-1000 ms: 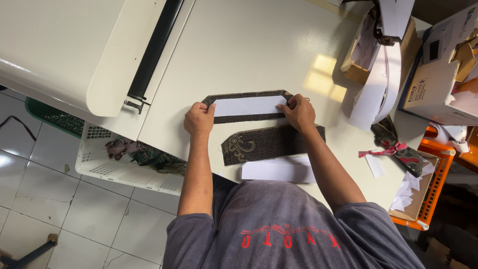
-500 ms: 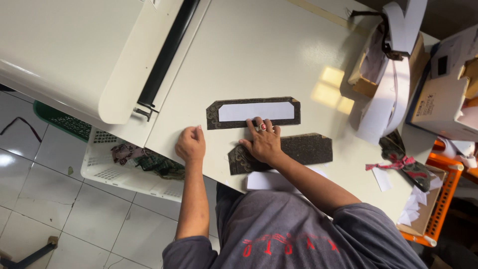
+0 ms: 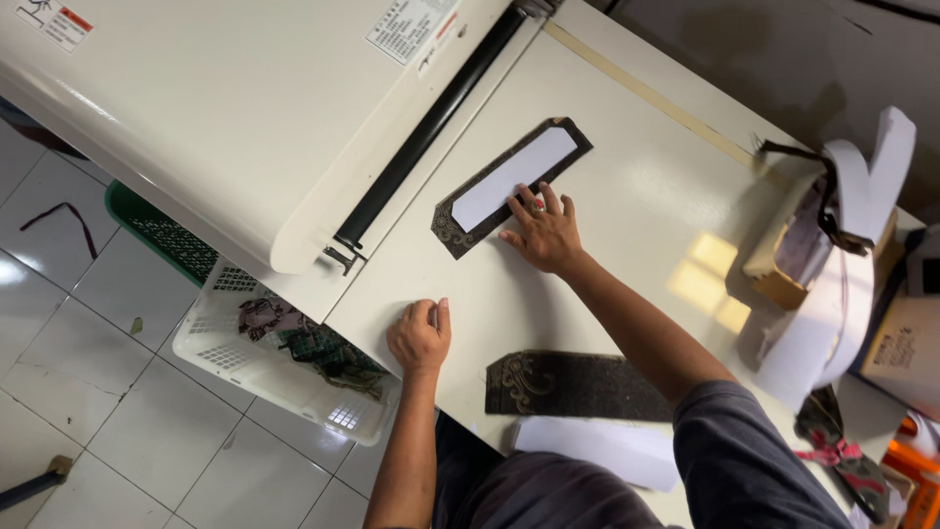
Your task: The person repeatedly places white paper inserts into dark patterned fabric envelopes and feeds them through a laminating machine. They handle the envelopes one at a time, aligning the paper before insertion and passing each unit through the machine.
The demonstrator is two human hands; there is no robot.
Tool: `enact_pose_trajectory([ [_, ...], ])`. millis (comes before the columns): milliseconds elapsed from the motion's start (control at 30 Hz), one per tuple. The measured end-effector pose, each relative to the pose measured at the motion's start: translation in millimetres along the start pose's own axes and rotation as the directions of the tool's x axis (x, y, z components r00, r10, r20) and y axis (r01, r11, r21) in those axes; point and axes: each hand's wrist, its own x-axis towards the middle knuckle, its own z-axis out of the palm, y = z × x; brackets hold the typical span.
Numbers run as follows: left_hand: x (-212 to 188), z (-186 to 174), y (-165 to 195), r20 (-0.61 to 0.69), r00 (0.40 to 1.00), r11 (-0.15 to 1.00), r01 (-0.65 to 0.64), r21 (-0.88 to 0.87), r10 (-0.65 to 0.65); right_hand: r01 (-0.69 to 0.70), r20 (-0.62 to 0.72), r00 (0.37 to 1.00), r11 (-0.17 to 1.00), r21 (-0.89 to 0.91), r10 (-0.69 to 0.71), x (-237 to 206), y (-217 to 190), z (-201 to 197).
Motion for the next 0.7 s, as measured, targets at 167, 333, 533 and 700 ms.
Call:
enact_pose_trajectory([
  [167, 3.2, 2.2, -0.1, -0.044, 0.999, 1.0, -0.008, -0.002, 0.008, 0.099, 0.006, 0.995, 0.995, -0.031, -0.099, 63.5, -10.4, -15.7],
  [333, 6.6, 3.6, -2.5, -0.029, 1.0, 1.0, -0.011, 0.013, 0.012, 0.152, 0.046, 0.988, 0.987, -0.059, -0.15, 118.3, -33.1, -28.9],
  [533, 6.4, 5.1, -2.9, 0.005, 0.999, 0.999, 0.031, 0.024, -0.031, 0.178, 0.082, 0.981, 0.984, -0.028, -0.176, 157.7, -48.3, -37.7],
  [700, 5.2, 2.8, -1.9, 0.013, 1.0, 1.0, 0.022, 0.012, -0.022, 0.207, -0.098, 0.975, 0.975, 0.084, -0.199, 126.2, -39.7, -29.5],
])
